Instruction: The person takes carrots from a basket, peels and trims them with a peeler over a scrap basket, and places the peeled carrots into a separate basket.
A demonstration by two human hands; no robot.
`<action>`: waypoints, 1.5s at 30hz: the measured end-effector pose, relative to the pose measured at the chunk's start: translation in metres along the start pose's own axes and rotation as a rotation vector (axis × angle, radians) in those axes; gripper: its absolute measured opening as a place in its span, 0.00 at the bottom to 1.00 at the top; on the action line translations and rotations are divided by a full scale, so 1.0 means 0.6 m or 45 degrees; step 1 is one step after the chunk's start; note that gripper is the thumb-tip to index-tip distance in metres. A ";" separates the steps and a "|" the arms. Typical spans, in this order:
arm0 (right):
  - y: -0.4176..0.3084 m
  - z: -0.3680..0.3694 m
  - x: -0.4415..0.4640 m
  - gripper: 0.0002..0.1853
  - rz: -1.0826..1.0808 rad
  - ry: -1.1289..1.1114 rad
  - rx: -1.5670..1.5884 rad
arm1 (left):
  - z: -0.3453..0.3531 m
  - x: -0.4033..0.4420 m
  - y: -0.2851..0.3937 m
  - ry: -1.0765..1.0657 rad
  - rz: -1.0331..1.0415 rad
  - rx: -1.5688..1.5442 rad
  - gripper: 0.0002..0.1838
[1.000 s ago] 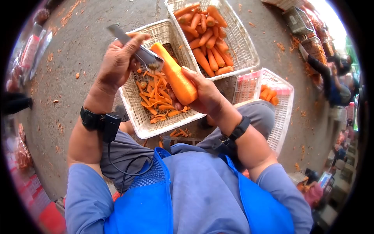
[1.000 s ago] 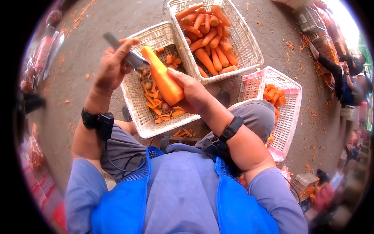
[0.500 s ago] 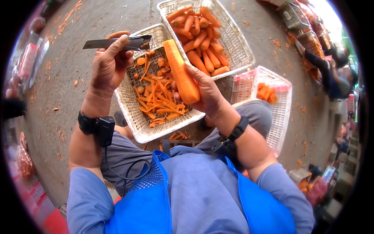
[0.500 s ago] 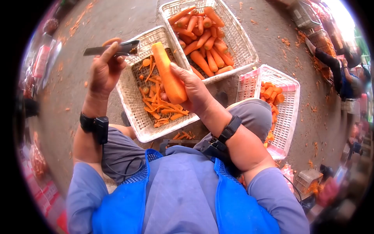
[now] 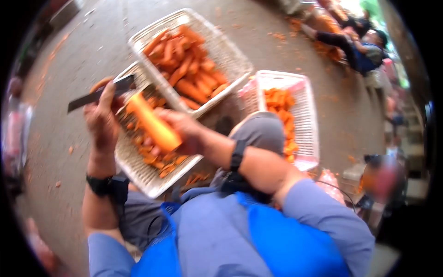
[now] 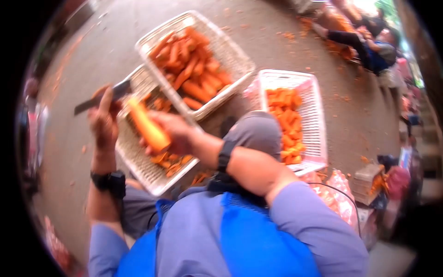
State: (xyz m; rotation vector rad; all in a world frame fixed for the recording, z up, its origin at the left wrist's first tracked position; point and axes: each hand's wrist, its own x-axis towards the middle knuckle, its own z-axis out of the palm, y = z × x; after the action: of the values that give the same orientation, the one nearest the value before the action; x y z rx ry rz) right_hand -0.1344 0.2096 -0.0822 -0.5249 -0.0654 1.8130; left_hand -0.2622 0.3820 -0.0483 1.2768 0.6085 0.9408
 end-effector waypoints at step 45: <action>-0.001 0.016 -0.030 0.17 -0.323 0.123 -0.095 | 0.057 -0.077 0.037 -0.713 -0.212 0.092 0.11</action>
State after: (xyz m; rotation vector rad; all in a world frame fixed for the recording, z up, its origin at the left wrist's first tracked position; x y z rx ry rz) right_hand -0.1340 0.1951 -0.0678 -0.6272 -0.1284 1.5406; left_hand -0.2630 0.3249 -0.0245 1.4508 0.3011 0.3944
